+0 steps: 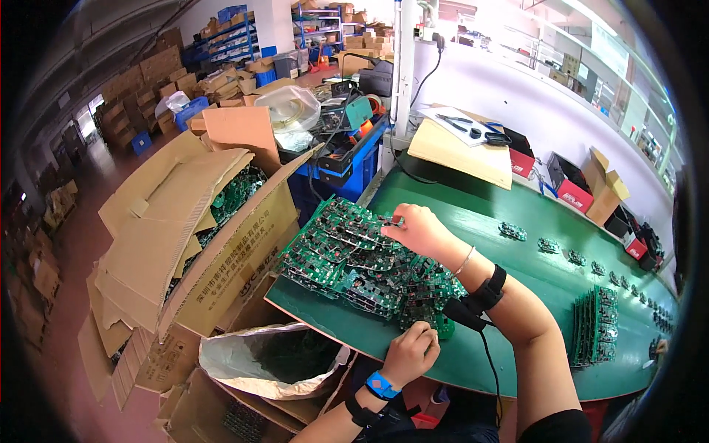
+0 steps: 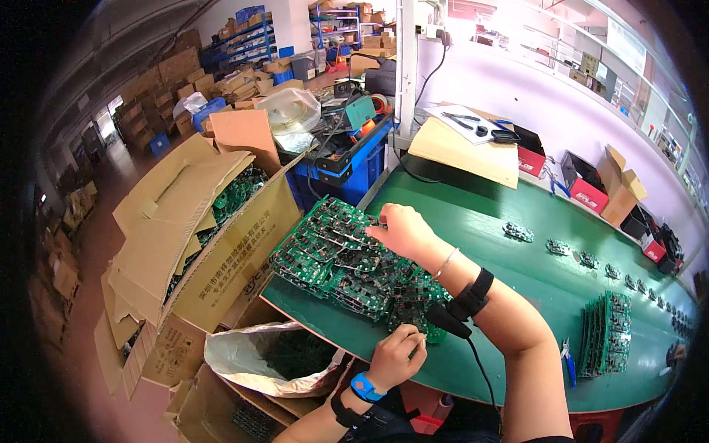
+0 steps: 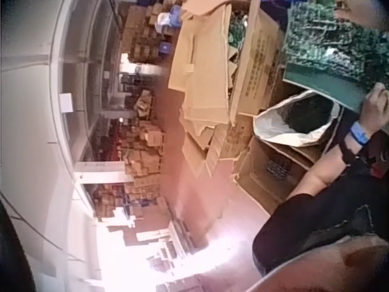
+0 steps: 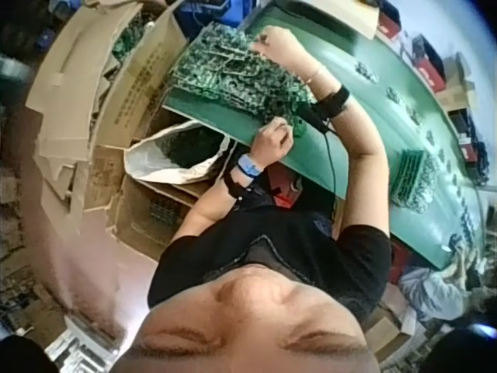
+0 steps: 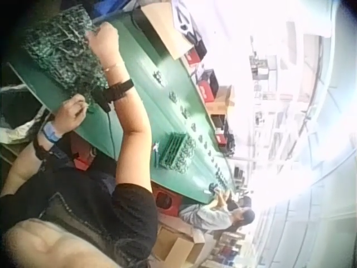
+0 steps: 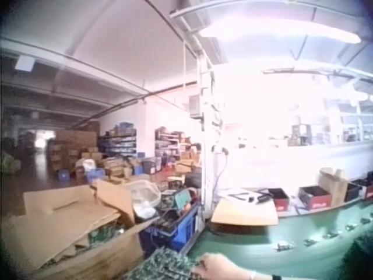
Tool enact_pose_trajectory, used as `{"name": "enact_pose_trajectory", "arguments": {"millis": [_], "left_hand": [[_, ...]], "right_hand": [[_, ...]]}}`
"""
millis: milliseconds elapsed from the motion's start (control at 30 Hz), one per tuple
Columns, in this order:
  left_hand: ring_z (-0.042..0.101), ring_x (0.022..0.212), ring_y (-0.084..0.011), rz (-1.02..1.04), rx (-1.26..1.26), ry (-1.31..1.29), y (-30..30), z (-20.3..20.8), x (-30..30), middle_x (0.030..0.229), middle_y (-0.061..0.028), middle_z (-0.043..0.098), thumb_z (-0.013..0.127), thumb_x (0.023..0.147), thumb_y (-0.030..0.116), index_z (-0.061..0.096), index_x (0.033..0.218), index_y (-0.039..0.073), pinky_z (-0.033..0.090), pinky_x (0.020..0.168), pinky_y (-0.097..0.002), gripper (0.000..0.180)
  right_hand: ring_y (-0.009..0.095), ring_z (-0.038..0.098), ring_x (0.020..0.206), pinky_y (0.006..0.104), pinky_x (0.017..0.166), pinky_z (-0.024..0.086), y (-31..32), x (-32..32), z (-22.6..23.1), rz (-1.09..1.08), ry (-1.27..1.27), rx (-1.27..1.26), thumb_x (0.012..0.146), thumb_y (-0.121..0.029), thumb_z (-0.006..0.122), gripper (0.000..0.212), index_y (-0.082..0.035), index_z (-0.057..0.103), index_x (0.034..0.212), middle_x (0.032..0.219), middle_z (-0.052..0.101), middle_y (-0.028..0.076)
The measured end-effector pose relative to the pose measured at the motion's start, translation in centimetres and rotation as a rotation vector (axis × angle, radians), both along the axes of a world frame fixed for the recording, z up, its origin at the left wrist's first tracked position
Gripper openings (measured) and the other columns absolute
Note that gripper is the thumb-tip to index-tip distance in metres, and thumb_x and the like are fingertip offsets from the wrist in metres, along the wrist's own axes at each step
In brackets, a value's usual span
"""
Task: Assembling and preparing electronic circuit boards on a production line, including trimming leads and organizing components.
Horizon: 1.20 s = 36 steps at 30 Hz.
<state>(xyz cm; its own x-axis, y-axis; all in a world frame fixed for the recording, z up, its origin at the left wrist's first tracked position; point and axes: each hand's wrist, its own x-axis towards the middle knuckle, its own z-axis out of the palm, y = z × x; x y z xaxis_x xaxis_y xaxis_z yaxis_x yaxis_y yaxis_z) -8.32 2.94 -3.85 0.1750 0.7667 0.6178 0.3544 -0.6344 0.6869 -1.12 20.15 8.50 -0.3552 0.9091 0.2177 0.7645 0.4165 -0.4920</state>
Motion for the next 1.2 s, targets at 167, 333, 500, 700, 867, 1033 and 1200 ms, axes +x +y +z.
{"name": "enact_pose_trajectory", "arguments": {"millis": [167, 333, 500, 700, 867, 1033, 1200], "left_hand": [[0.059, 0.066, -0.0269, -0.019, -0.011, 0.018, -0.1, 0.1, -0.2, 0.084, -0.0083, 0.055, 0.06, 0.073, 0.005, 0.059, 0.083, 0.003, 0.049, 0.057, -0.0344, 0.01], [0.059, 0.066, -0.0269, -0.03, -0.022, 0.025, 0.0, 0.1, -0.1, 0.084, -0.0083, 0.055, 0.06, 0.073, 0.004, 0.059, 0.083, 0.003, 0.049, 0.056, -0.0343, 0.01], [0.059, 0.066, -0.0266, -0.042, -0.021, -0.005, 0.1, 0.4, 0.0, 0.083, -0.009, 0.056, 0.06, 0.073, 0.004, 0.06, 0.081, 0.002, 0.049, 0.056, -0.034, 0.009], [0.059, 0.064, -0.0266, -0.011, -0.025, 0.043, 0.3, 0.3, 0.0, 0.082, -0.0092, 0.057, 0.06, 0.075, 0.006, 0.06, 0.08, 0.002, 0.049, 0.055, -0.0346, 0.007], [0.059, 0.064, -0.0265, -0.026, -0.038, 0.065, 0.3, 0.5, 0.1, 0.081, -0.0097, 0.056, 0.06, 0.075, 0.006, 0.06, 0.08, 0.002, 0.049, 0.055, -0.0344, 0.007], [0.059, 0.062, -0.0252, 0.003, -0.061, 0.089, 0.1, 0.7, 0.0, 0.08, -0.0084, 0.056, 0.06, 0.075, 0.006, 0.06, 0.08, 0.002, 0.049, 0.054, -0.0335, 0.007], [0.059, 0.062, -0.0251, -0.021, -0.075, 0.068, 0.0, 0.7, 0.1, 0.082, -0.0073, 0.056, 0.061, 0.074, 0.007, 0.06, 0.081, 0.003, 0.049, 0.054, -0.0334, 0.008]], "right_hand": [[0.018, 0.062, 0.061, 0.0289, 0.055, 0.048, 0.7, 0.5, 0.2, -0.001, 0.338, -0.349, 0.07, -0.014, 0.071, 0.025, 0.003, 0.06, 0.085, 0.068, 0.062, 0.011], [0.01, 0.058, 0.06, 0.0217, 0.052, 0.045, 0.2, 0.7, 0.5, 0.025, 0.741, -0.544, 0.074, -0.007, 0.068, 0.019, 0.002, 0.061, 0.089, 0.071, 0.061, 0.006], [0.01, 0.058, 0.061, 0.021, 0.054, 0.046, 1.3, 6.0, 3.0, 0.027, 0.832, -0.343, 0.078, -0.01, 0.065, 0.018, -0.001, 0.063, 0.093, 0.074, 0.062, 0.003], [0.011, 0.055, 0.051, 0.0222, 0.046, 0.043, 6.6, 19.4, -1.6, -0.306, 0.629, -0.189, 0.073, -0.004, 0.064, 0.012, 0.004, 0.063, 0.082, 0.062, 0.059, 0.006], [0.013, 0.055, 0.049, 0.0237, 0.044, 0.045, 8.4, 23.5, -7.6, -0.593, 0.598, -0.273, 0.074, -0.001, 0.062, 0.005, 0.003, 0.062, 0.078, 0.06, 0.058, 0.007], [0.014, 0.059, 0.051, 0.0256, 0.046, 0.049, 10.2, 24.2, -11.0, -0.664, 0.548, -0.223, 0.072, -0.001, 0.064, 0.011, 0.004, 0.064, 0.082, 0.062, 0.061, 0.008], [0.024, 0.064, 0.069, 0.032, 0.065, 0.051, 9.0, 24.3, -9.9, -0.561, -0.063, 0.338, 0.07, -0.017, 0.072, 0.03, 0.001, 0.065, 0.094, 0.078, 0.065, 0.015]]}}
